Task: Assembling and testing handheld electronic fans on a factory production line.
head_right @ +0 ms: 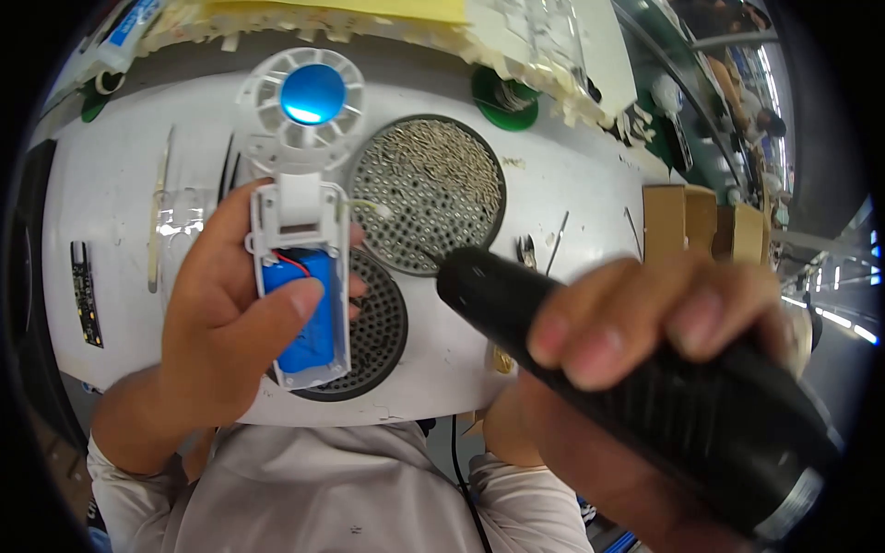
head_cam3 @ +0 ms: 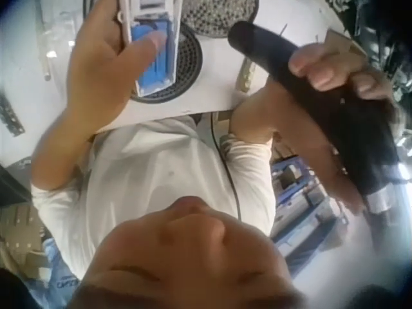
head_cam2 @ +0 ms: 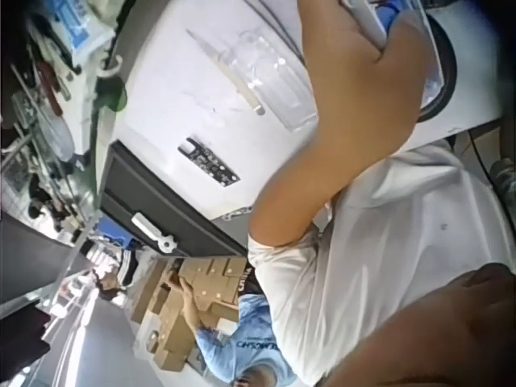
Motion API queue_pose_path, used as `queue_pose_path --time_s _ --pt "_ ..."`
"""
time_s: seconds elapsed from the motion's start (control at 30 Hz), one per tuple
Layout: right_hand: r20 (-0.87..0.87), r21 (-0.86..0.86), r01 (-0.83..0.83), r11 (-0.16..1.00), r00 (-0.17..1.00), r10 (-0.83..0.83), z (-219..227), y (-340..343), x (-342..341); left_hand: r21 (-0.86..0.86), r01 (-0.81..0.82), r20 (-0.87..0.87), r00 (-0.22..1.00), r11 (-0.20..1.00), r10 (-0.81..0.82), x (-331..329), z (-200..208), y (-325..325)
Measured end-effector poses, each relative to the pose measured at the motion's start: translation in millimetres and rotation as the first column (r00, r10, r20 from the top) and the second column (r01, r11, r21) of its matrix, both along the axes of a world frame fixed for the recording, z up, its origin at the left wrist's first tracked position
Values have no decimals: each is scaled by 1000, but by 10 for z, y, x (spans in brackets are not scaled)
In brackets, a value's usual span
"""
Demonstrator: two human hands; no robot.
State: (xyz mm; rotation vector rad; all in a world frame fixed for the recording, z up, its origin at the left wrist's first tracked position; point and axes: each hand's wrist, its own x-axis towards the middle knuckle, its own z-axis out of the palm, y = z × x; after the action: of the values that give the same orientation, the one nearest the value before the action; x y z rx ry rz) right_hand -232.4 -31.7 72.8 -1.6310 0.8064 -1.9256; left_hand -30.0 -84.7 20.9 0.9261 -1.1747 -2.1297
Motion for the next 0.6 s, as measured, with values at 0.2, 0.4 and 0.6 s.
queue_pose_path --time_s 0.2,0.4,0.6 --pt "-30 38 -5 999 1000 6 -96 -69 -71 45 -49 -103 993 998 54 -82 -38 53" --pt "-58 67 -60 996 996 64 -116 -100 -76 10 -20 -50 999 1000 21 -82 -46 41" --pt "-75 81 -119 990 989 125 -111 -123 -34 -47 15 -11 1000 999 -16 -17 -132 12"
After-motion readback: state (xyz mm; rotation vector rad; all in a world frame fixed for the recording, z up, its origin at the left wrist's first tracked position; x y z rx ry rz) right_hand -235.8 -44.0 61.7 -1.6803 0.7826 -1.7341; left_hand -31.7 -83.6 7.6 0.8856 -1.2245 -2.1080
